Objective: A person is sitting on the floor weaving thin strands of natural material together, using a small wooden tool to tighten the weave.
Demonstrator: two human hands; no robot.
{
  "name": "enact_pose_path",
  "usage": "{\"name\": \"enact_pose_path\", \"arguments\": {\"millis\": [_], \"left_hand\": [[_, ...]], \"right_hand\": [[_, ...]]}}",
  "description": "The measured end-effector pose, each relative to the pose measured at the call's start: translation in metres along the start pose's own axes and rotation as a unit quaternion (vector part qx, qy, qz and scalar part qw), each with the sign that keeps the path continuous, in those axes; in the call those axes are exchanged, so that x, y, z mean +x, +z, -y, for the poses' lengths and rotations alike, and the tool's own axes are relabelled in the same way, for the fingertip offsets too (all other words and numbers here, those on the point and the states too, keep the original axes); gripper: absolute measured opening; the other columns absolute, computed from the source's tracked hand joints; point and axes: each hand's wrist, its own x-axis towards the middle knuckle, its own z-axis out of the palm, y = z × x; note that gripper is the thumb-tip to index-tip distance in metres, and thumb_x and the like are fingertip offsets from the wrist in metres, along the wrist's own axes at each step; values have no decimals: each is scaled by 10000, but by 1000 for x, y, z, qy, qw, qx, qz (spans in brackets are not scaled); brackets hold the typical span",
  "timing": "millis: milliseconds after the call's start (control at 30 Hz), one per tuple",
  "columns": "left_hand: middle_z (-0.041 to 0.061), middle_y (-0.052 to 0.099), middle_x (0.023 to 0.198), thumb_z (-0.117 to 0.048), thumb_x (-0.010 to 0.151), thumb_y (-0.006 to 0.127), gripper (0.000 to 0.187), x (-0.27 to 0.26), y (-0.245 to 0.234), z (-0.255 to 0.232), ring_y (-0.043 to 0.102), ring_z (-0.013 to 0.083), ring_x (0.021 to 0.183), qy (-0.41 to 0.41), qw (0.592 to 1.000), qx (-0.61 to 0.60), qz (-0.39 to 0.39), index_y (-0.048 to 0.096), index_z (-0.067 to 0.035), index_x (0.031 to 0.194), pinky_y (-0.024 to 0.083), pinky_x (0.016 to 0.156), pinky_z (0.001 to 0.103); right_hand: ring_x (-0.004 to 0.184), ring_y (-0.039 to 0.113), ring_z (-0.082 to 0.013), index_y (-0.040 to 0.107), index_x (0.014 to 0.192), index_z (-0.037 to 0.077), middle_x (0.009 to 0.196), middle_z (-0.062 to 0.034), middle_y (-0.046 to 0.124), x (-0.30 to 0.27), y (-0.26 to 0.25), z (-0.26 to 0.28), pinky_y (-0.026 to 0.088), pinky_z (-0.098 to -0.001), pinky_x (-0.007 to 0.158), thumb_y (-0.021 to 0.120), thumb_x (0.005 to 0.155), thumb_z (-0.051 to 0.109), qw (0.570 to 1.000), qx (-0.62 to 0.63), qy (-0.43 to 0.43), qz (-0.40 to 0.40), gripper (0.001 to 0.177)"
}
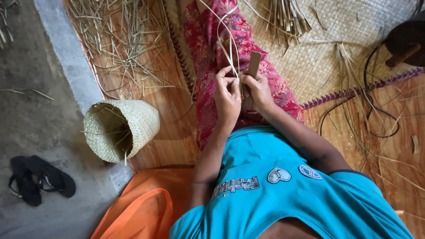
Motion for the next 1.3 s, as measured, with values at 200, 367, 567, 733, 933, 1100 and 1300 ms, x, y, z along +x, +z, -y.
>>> {"name": "enact_pose_path", "arguments": {"millis": [200,367,567,733,933,1100,1300], "left_hand": [[47,733,847,-59,986,614,333,-5,3,-1,725,228,750,-5,999,37,14,539,-117,1306,619,653,335],[61,732,840,-29,956,589,294,-4,1,-5,714,230,713,-19,1000,7,21,567,-113,1238,627,609,320],[28,745,865,-54,944,618,257,-8,2,4,738,242,799,3,999,48,14,595,-133,1187,627,702,350],[37,741,857,-33,930,603,246,-9,4,3,749,245,801,19,998,65,4,608,-132,1155,632,720,349],[35,740,839,-22,900,623,268,-13,1,7,749,242,780,26,997,75,3,610,-137,1142,632,724,356],[23,744,850,-11,875,661,324,-23,5,15,753,218,789,14,997,75,9,618,-140,1168,622,731,347],[57,756,872,-57,923,662,373,-11,-12,-11,739,225,787,-51,998,18,-21,574,-125,1278,615,742,346]], "right_hand": [[307,477,-204,636,818,-10,396,-103,412,-1,-2,-4,422,-317,346,747,861,92,998,21,44,-38,157],[305,434,-181,632,804,0,403,-94,403,-6,4,2,419,-310,354,759,863,110,997,36,55,-51,178],[300,430,-183,616,796,6,407,-83,397,-4,6,1,394,-319,335,758,861,119,996,37,59,-59,192],[299,423,-148,608,776,12,440,-89,455,-13,26,20,379,-285,328,734,834,72,997,9,37,-66,151],[315,424,-93,619,776,23,484,-65,503,-14,32,21,369,-251,332,705,823,56,996,-31,19,-82,103],[335,434,-90,656,823,28,494,-49,504,1,14,11,337,-240,348,693,849,93,996,-46,20,-72,79],[307,404,-179,618,810,8,447,-101,421,-15,21,26,325,-274,331,736,922,133,999,4,53,11,205]]}}
